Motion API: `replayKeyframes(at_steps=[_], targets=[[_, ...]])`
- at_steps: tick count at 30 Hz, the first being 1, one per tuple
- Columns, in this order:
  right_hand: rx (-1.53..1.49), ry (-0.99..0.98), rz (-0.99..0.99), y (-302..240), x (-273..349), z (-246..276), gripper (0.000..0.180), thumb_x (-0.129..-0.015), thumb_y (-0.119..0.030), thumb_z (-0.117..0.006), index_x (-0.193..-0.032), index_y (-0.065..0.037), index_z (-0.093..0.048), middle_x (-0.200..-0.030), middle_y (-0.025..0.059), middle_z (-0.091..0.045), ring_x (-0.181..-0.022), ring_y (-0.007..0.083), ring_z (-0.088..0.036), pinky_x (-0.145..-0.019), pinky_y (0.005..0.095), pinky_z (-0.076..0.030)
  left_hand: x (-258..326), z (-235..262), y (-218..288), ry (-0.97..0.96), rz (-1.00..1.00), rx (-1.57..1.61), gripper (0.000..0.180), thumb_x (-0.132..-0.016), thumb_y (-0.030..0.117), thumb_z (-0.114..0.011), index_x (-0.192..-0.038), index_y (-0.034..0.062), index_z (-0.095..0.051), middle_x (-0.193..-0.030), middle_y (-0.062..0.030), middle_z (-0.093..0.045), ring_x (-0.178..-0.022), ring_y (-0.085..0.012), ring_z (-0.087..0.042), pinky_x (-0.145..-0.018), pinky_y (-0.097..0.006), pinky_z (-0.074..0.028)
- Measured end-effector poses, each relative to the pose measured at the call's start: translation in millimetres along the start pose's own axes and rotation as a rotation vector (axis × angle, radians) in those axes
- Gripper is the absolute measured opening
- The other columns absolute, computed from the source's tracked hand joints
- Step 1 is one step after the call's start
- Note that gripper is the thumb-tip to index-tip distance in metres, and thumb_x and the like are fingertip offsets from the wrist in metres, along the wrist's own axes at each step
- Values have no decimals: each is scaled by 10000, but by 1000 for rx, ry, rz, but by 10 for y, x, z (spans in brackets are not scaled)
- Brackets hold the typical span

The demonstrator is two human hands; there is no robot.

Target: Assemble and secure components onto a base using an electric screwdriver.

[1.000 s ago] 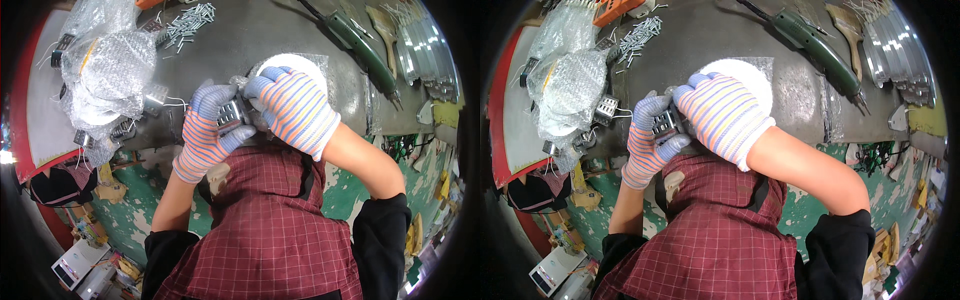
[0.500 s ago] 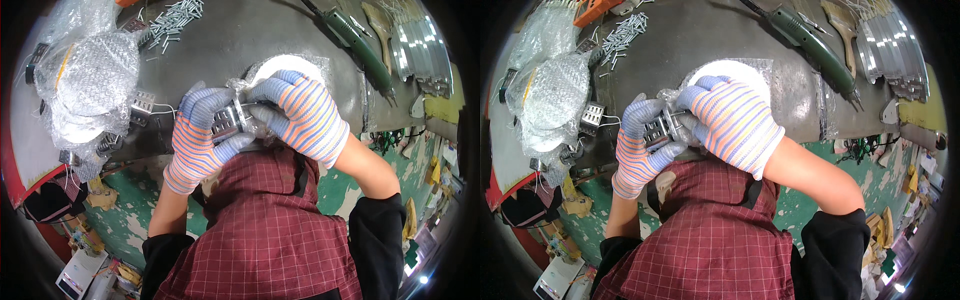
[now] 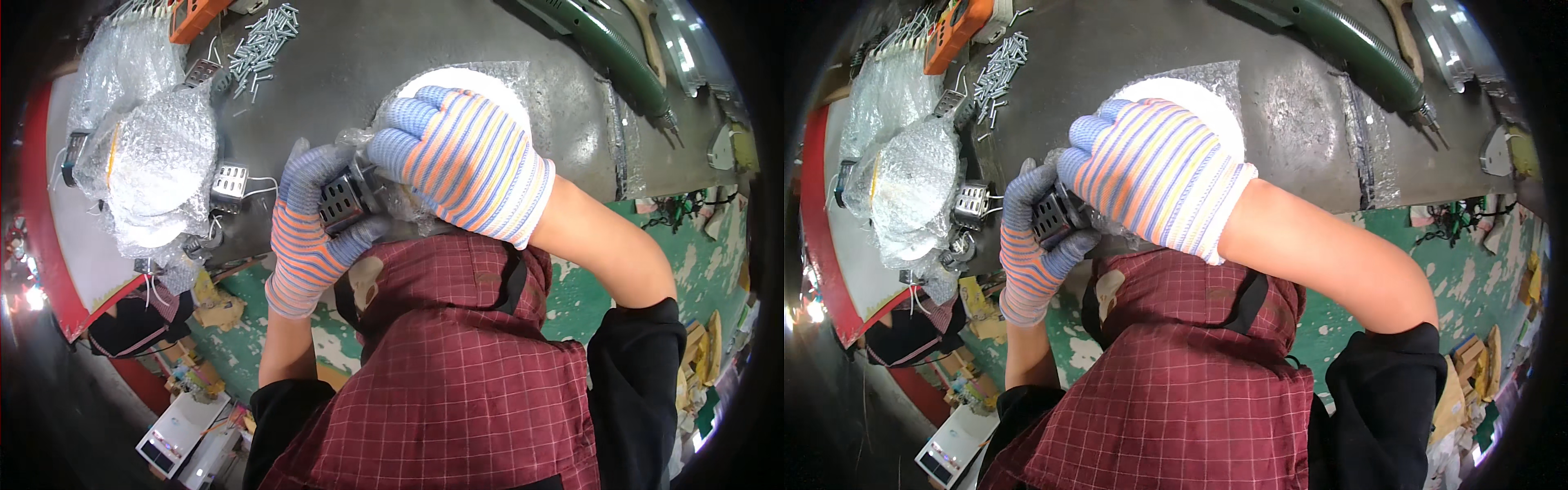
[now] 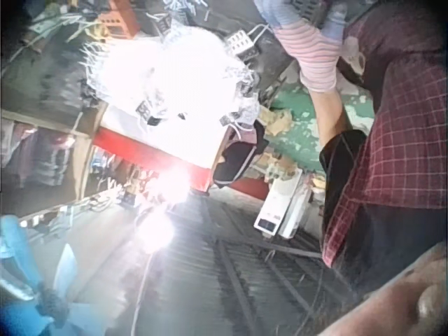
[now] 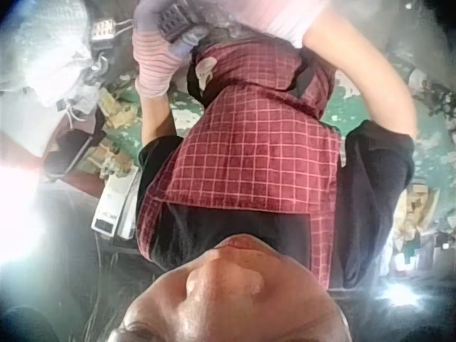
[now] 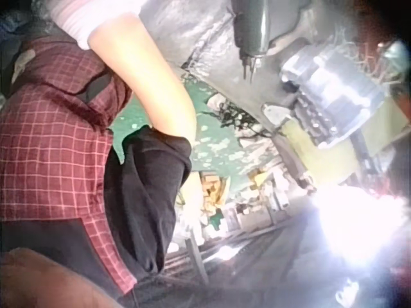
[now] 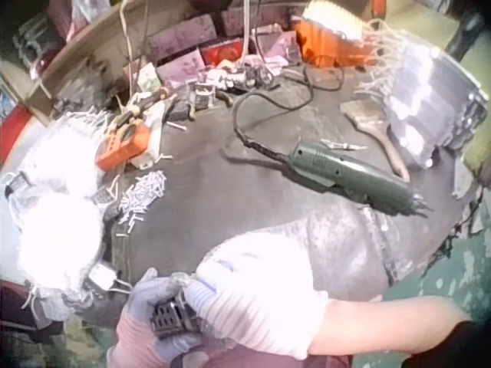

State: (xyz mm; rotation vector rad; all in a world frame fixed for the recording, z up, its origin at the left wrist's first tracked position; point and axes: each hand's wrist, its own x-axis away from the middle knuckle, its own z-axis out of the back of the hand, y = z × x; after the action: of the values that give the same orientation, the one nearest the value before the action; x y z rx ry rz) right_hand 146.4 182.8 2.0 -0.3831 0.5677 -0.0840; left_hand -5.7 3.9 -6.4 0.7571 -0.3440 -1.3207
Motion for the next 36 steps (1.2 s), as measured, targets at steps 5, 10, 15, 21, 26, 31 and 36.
replayKeyframes(at_steps=[5,10,15,21,26,31,36], targets=[[-24,-35,25,56,-43,8,155,-796,-229,-646,-863,-90,-661,-839,71,-635,-812,265,-662,-713,373,-544,34,-5,171,8,398,342,796,-664,287,-910,-1316,42,-525,-1207,-114,-619,-1131,-273,-617,-1115,-446,-402],[25,68,-2,-29,52,-54,181,-766,-253,-626,-869,-107,-656,-838,63,-609,-815,240,-645,-681,363,-517,82,7,177,0,473,355,833,-669,227,-915,-1356,51,-477,-1310,-116,-564,-1180,-243,-591,-1078,-411,-448],[-102,-51,-10,22,-37,-62,150,-779,-232,-634,-864,-109,-644,-848,61,-616,-823,251,-650,-709,364,-524,81,25,257,16,526,542,839,-696,227,-922,-1372,98,-442,-1305,-95,-560,-1169,-227,-602,-1000,-371,-529],[-163,-36,-24,71,28,-55,148,-758,-186,-660,-873,-95,-641,-880,93,-624,-854,291,-648,-752,387,-536,82,-2,269,17,499,588,800,-759,174,-884,-1410,133,-422,-1313,-91,-590,-1175,-213,-609,-987,-361,-525],[-96,44,-20,31,91,-10,172,-767,-179,-648,-912,-87,-640,-884,102,-622,-853,294,-645,-752,399,-533,53,-30,269,32,463,572,765,-754,102,-867,-1384,113,-434,-1292,-109,-587,-1167,-236,-617,-979,-384,-552],[-168,3,-5,170,92,96,187,-758,-138,-653,-934,-76,-650,-895,122,-622,-848,323,-646,-753,415,-533,48,-32,269,37,435,571,769,-741,-3,-840,-1384,98,-432,-1314,-128,-560,-1156,-261,-627,-950,-389,-581],[-102,-119,-102,256,21,214,198,-758,-78,-666,-956,-68,-663,-909,149,-642,-886,357,-662,-772,437,-540,50,-21,262,57,437,549,820,-719,74,-881,-1397,92,-418,-1314,-124,-557,-1167,-254,-619,-964,-392,-571]])
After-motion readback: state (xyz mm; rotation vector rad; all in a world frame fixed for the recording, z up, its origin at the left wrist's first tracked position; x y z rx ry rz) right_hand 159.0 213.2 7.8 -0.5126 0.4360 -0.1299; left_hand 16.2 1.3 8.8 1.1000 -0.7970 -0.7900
